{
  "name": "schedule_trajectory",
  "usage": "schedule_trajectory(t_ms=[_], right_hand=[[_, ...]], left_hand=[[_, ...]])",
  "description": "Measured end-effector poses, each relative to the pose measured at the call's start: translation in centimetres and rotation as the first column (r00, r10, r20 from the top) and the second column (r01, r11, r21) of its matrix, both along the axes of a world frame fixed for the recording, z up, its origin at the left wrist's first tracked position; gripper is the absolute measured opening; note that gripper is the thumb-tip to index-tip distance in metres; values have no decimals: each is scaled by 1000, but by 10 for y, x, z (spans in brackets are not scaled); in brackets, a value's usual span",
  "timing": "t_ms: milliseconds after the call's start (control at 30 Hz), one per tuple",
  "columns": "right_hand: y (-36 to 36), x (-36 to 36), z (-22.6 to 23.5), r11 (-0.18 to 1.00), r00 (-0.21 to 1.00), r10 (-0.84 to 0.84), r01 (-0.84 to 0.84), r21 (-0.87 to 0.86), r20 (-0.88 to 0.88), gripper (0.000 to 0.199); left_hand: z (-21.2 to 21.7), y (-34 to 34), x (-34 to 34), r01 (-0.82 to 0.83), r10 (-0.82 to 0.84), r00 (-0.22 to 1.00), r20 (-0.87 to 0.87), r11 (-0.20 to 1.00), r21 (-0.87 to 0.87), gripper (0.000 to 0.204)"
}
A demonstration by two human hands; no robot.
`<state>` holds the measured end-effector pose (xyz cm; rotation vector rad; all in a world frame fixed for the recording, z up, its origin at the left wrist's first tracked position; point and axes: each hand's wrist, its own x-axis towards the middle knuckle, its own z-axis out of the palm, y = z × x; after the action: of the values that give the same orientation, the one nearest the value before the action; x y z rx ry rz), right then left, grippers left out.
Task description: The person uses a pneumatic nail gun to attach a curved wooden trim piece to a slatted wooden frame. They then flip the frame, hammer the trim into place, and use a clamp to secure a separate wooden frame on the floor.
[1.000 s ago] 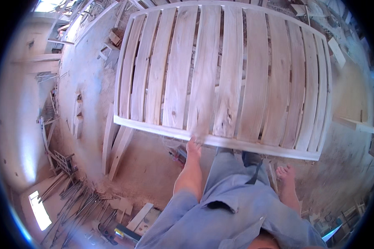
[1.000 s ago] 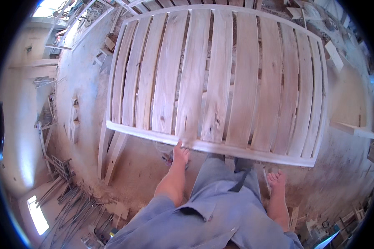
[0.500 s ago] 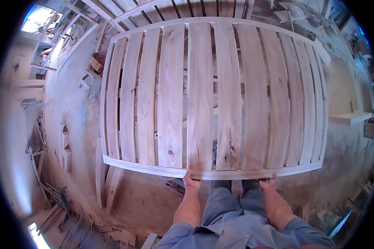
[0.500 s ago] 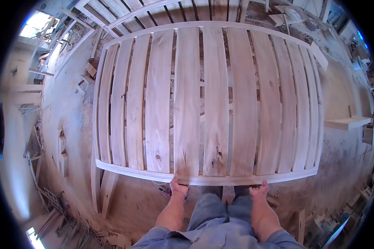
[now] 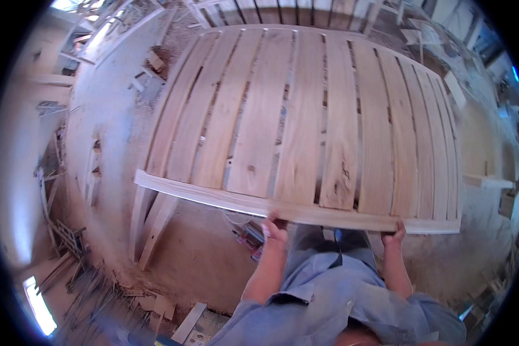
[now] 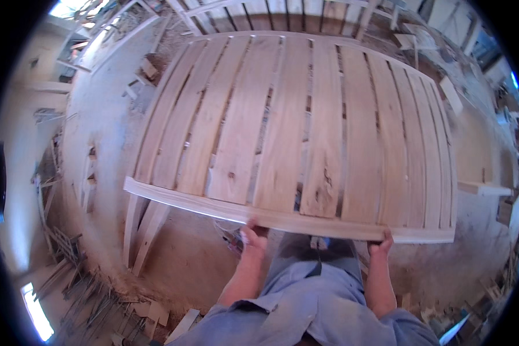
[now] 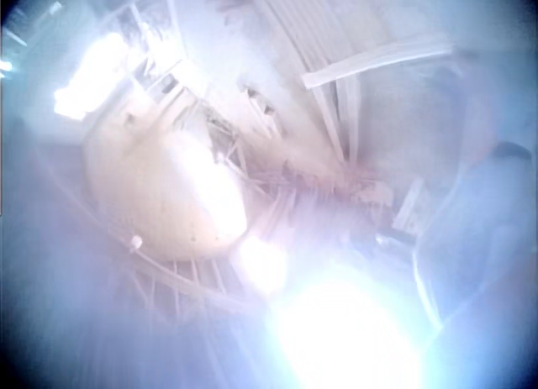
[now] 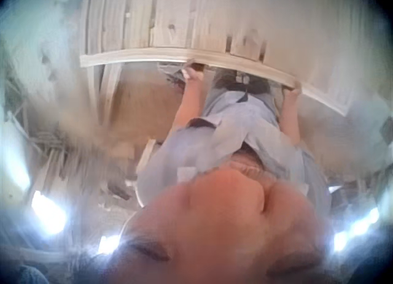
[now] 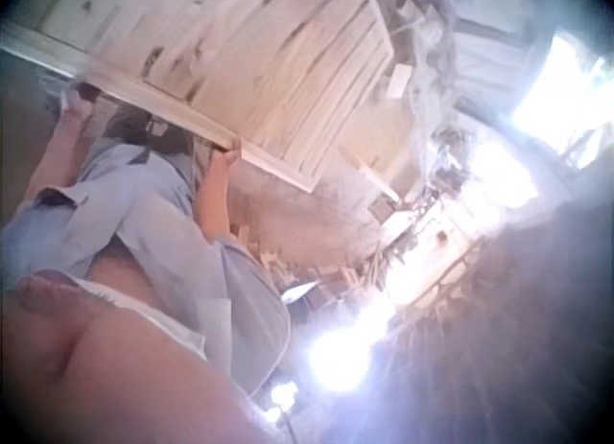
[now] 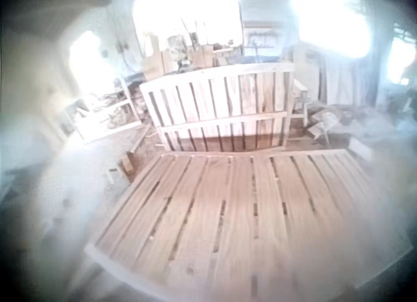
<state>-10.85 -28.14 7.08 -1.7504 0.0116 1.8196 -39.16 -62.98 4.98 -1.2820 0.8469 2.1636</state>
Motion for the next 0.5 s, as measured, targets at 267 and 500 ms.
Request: schedule_trajectory(t_ms=[267,500], right_hand=[[5,-22,67,997,999,26,-29,73,36,47],[4,-8,121,916,838,-171,328,229,-517,66]], left_hand=[[89,21,-52,4,70,938,-339,977,213,50],[163,39,-65,116,-115,945,-305,993,-12,49]])
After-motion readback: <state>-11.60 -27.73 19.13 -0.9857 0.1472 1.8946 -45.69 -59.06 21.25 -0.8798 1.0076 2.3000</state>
